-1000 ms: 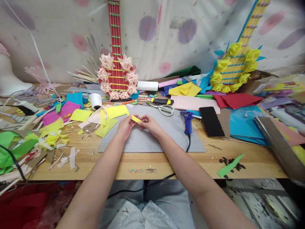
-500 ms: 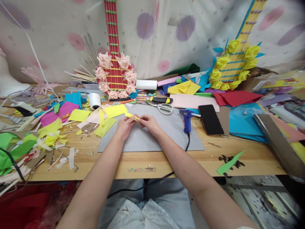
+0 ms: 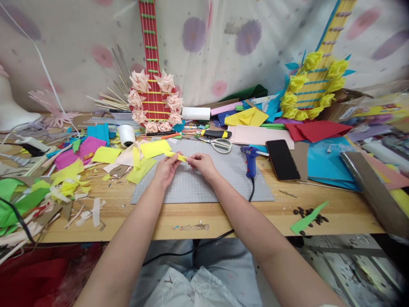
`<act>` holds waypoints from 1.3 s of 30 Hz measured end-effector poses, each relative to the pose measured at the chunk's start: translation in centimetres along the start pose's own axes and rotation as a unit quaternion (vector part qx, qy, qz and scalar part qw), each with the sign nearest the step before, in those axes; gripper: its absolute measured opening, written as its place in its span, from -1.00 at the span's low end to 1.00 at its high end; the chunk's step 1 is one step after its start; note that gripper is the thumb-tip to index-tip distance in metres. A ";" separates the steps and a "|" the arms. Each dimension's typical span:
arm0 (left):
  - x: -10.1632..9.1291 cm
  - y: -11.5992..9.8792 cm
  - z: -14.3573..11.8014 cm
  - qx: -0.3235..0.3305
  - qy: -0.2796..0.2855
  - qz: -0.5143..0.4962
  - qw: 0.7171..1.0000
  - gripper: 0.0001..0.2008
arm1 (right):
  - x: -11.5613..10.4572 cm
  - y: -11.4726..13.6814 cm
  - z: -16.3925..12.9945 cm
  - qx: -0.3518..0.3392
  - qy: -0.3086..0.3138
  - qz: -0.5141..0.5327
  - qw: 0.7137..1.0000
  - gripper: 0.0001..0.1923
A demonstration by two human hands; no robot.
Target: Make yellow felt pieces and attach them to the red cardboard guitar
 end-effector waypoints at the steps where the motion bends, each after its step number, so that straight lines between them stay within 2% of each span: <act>1: 0.0 0.0 0.0 0.000 0.000 0.000 1.000 -0.92 | 0.0 0.0 -0.1 0.002 0.003 0.004 1.000 -0.79; 7: 0.4 -0.2 0.1 0.018 0.024 0.013 0.999 -0.95 | 1.3 1.3 -0.1 -0.034 0.064 0.009 0.997 -0.74; 13: 0.6 -0.1 0.2 0.019 0.036 0.009 0.999 -0.93 | 0.6 1.8 0.4 -0.066 0.001 -0.101 0.993 -0.83; 17: 0.3 -0.1 0.4 0.016 0.034 0.009 0.999 -0.92 | 0.7 1.5 0.6 -0.056 0.013 -0.109 0.992 -0.82; 20: 0.2 -0.3 0.3 0.022 0.029 0.005 0.999 -0.93 | 0.9 2.1 0.4 -0.084 0.020 -0.123 0.989 -0.80; 26: 0.7 -0.4 -0.1 0.021 0.042 -0.005 0.999 -0.93 | 0.5 2.1 0.3 -0.087 -0.015 -0.156 0.984 -0.83; 30: 1.3 -0.4 -0.2 0.021 0.062 0.000 0.998 -0.84 | 1.2 2.1 0.3 -0.095 0.008 -0.125 0.988 -0.80; 39: 0.7 -0.4 0.0 0.039 0.038 0.010 0.998 -0.84 | 2.5 3.2 -0.2 -0.137 0.053 -0.131 0.980 -0.73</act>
Point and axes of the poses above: each hand's wrist, its own z-axis towards the middle knuckle, its own x-axis out of the palm, y = z × x, the point moved 10 cm from there along z, towards the middle knuckle, and after that the axes turned 11 degrees about y, right-handed, at the moved point
